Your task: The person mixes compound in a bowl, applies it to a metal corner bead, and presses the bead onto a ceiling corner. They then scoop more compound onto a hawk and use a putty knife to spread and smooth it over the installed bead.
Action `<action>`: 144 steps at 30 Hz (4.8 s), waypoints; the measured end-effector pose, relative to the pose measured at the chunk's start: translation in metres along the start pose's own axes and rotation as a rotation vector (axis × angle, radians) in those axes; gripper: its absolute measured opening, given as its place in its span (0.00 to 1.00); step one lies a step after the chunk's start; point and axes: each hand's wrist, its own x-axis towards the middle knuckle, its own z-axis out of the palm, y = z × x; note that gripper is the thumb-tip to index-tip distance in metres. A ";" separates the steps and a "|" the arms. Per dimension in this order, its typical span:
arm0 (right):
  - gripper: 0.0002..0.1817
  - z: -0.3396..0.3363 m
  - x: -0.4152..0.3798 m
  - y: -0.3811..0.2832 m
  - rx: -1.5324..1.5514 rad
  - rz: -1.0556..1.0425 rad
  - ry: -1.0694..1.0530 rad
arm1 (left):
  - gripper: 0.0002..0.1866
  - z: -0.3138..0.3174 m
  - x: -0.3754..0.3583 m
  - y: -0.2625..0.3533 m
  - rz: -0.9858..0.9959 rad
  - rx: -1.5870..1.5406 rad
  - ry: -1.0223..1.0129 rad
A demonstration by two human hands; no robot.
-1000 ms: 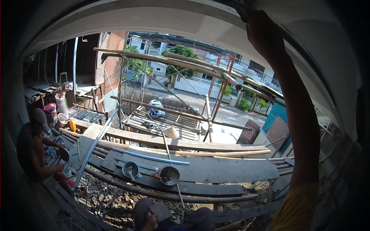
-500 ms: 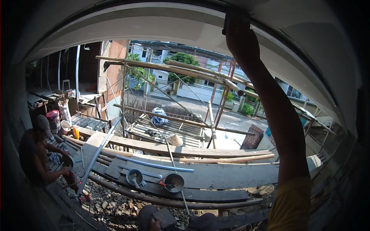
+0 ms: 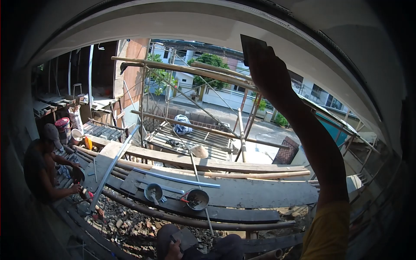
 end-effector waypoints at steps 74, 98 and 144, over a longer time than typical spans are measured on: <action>0.19 -0.262 -0.710 -0.166 0.445 0.866 -1.792 | 0.15 0.262 0.050 0.202 0.387 -0.180 -0.046; 0.16 0.131 -0.491 -0.649 1.743 0.907 -1.327 | 0.29 0.294 0.278 0.123 0.175 0.600 0.151; 0.13 0.134 -0.773 -0.357 0.584 0.822 -1.674 | 0.18 0.325 0.301 0.120 -0.230 -0.133 0.199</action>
